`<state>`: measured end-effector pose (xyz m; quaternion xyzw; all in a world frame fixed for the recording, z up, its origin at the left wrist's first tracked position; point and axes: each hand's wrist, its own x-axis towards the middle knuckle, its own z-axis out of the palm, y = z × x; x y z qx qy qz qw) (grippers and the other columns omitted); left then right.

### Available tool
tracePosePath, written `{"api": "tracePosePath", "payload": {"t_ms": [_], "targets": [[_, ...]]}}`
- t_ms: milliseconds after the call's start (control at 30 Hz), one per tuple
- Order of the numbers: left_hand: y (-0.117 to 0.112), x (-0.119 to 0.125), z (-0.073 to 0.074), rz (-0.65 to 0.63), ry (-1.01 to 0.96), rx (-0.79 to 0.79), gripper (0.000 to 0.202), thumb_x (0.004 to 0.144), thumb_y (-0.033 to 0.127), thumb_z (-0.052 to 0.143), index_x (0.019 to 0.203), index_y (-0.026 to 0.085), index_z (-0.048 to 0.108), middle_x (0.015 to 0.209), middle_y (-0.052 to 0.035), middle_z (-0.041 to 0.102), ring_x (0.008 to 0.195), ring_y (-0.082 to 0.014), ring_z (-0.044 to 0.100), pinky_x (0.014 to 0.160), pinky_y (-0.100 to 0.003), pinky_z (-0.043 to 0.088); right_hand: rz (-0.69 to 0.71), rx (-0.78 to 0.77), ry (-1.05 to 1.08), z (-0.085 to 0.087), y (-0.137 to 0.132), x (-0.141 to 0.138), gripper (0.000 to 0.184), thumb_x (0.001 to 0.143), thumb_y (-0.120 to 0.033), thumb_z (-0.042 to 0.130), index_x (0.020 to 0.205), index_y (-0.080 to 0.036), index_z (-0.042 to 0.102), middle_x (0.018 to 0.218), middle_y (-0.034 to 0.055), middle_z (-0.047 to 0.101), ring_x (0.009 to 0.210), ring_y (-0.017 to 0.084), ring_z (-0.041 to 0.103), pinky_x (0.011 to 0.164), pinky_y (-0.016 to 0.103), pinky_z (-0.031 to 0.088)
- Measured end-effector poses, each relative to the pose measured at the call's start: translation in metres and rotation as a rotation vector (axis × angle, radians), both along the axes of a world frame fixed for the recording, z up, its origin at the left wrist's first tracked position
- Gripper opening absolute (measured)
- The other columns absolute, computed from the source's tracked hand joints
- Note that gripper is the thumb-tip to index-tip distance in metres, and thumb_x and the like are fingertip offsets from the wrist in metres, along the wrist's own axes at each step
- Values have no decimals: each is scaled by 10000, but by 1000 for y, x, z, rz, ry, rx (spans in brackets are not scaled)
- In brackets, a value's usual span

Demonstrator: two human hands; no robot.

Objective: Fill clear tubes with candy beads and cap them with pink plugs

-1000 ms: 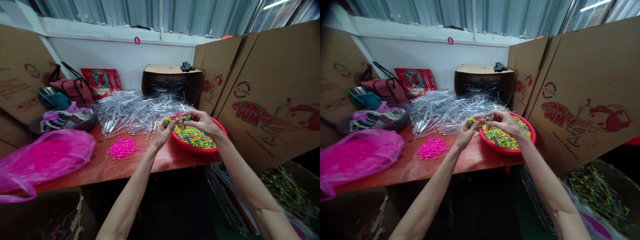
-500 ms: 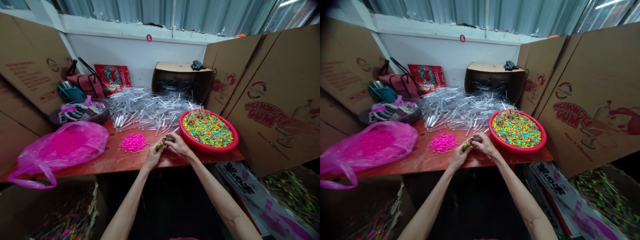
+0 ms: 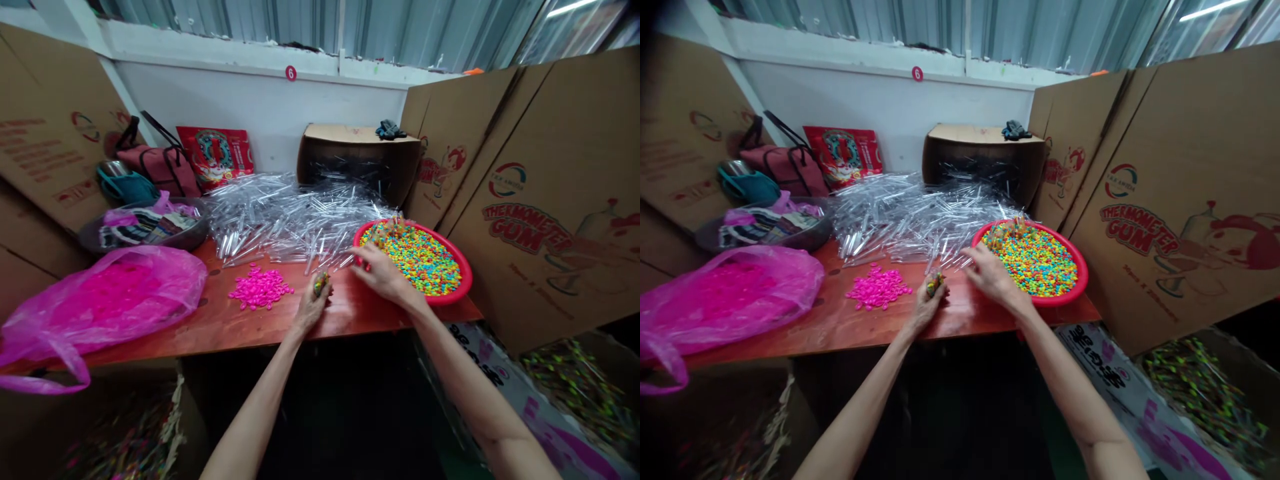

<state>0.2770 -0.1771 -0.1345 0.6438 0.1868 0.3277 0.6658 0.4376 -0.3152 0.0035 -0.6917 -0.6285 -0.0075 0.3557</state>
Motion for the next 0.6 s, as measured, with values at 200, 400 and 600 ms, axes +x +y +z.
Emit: {"api": "tracePosePath", "payload": {"t_ms": [200,400,600], "targets": [[1,1,-1,93,-9,-26,509,820,621,728,1052,179,632,795,-11,654,661,-137,647,556,-221,529,-363,-40,-245,29,1,94,427,862,-316,760,1277,-236,699,1066,94,555,855,242,595,800,414,521],[-2,2,3,57,-83,-113,467,834,568,746,1015,156,619,821,-37,697,668,-143,669,627,-273,588,-105,-95,-245,22,9,98,143,911,-321,736,1015,-234,783,992,84,586,903,245,598,842,404,515],[-3,3,2,67,-72,-119,453,826,551,765,1001,153,634,801,-35,700,664,-135,665,594,-240,562,-26,17,-150,15,10,95,169,899,-343,751,1039,-254,785,1117,95,595,992,260,615,885,435,542]]}}
